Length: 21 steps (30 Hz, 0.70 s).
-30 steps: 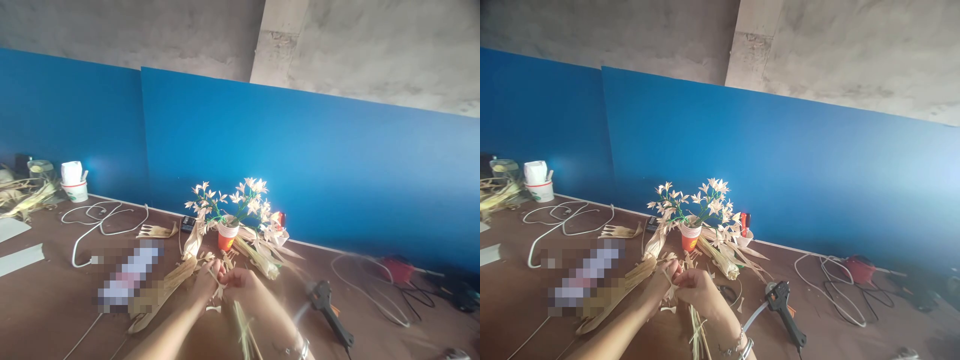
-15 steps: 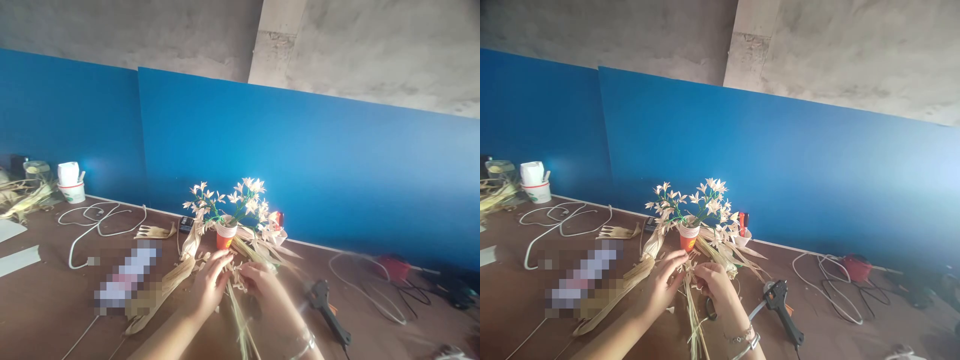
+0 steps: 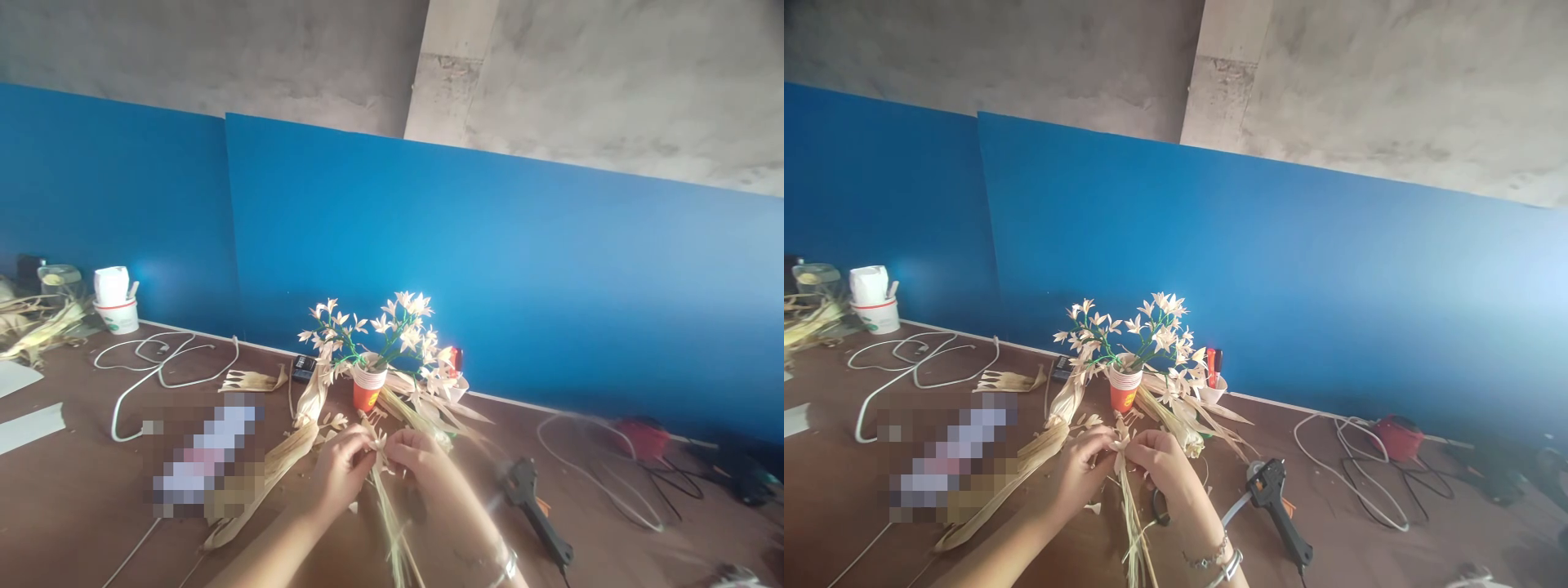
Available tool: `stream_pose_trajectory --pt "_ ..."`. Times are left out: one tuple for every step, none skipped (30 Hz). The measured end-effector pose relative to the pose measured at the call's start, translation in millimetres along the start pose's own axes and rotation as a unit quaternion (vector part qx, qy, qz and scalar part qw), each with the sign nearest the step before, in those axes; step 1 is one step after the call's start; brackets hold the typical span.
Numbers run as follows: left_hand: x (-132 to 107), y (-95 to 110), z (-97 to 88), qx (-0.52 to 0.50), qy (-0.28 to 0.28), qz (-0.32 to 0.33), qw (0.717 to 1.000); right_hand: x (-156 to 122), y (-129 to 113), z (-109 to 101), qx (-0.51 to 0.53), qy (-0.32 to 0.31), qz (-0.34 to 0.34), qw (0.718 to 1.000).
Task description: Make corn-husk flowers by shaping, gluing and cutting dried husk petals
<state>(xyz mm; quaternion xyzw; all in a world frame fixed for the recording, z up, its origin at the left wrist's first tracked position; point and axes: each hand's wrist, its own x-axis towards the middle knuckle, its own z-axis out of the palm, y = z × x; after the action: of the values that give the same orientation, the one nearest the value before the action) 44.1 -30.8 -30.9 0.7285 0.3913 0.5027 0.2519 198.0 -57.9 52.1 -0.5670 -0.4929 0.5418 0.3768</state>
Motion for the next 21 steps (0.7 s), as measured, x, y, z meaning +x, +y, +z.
stream_pose_trajectory --pt "0.8 2.0 -0.9 -0.019 -0.006 -0.011 1.000 -0.5 -0.3 -0.6 0.005 0.004 -0.002 1.000" --pt "1.6 4.1 -1.8 -0.037 -0.015 -0.019 0.999 -1.1 -0.6 -1.0 0.009 0.008 -0.003 1.000" --pt "2.4 6.4 -2.7 -0.051 -0.025 -0.025 0.998 -1.6 -0.7 -1.4 0.011 0.012 -0.008 1.000" --pt "3.1 8.7 -3.6 -0.063 -0.034 -0.031 0.997 -1.9 -0.6 -1.8 0.012 0.014 -0.014 1.000" --pt "3.8 10.8 -4.4 -0.070 -0.041 -0.035 0.996 -1.9 -0.4 -2.1 0.013 0.012 -0.023 1.000" --pt "4.4 12.6 -5.1 -0.074 -0.045 -0.039 0.995 -1.5 0.2 -2.4 0.012 0.005 -0.036 0.999" --pt "4.9 14.2 -5.6 -0.075 -0.045 -0.043 0.995 -0.6 1.1 -2.8 0.008 -0.006 -0.050 0.999" --pt "5.2 15.3 -6.0 -0.074 -0.044 -0.047 0.995 0.7 2.3 -3.2 0.000 -0.014 -0.066 0.998" --pt "5.4 16.2 -6.2 -0.073 -0.044 -0.049 0.995 2.4 3.7 -3.6 -0.010 -0.018 -0.082 0.996" --pt "5.5 16.9 -6.3 -0.072 -0.046 -0.051 0.995 4.2 5.2 -4.0 -0.025 -0.018 -0.095 0.995" --pt "5.5 17.4 -6.4 -0.073 -0.051 -0.052 0.995 6.0 6.7 -4.3 -0.043 -0.013 -0.107 0.993" --pt "5.4 18.0 -6.6 -0.075 -0.056 -0.053 0.994 7.5 7.9 -4.7 -0.058 -0.004 -0.115 0.992" --pt "5.2 18.6 -6.8 -0.078 -0.063 -0.053 0.994 8.6 8.8 -5.1 -0.068 0.002 -0.116 0.991" --pt "5.1 19.3 -7.0 -0.082 -0.068 -0.053 0.993 9.1 9.2 -5.4 -0.071 0.006 -0.112 0.991" --pt "5.0 20.3 -7.4 -0.085 -0.071 -0.052 0.993 9.1 9.1 -5.7 -0.067 0.005 -0.102 0.992" --pt "4.9 21.4 -7.8 -0.087 -0.073 -0.051 0.992 8.5 8.6 -6.1 -0.058 0.001 -0.090 0.994" --pt "4.9 22.8 -8.3 -0.089 -0.076 -0.051 0.992 7.5 7.8 -6.5 -0.046 -0.007 -0.076 0.996" --pt "5.0 24.3 -9.0 -0.091 -0.080 -0.051 0.991 6.5 7.0 -6.9 -0.033 -0.016 -0.065 0.997" --pt "5.2 25.9 -9.7 -0.092 -0.084 -0.051 0.991 5.4 6.4 -7.3 -0.021 -0.023 -0.058 0.998" --pt "5.3 27.5 -10.4 -0.094 -0.088 -0.051 0.990 4.6 6.0 -7.6 -0.010 -0.030 -0.052 0.998" --pt "5.4 29.0 -11.2 -0.095 -0.092 -0.049 0.990 4.1 6.0 -7.8 -0.001 -0.038 -0.048 0.998"
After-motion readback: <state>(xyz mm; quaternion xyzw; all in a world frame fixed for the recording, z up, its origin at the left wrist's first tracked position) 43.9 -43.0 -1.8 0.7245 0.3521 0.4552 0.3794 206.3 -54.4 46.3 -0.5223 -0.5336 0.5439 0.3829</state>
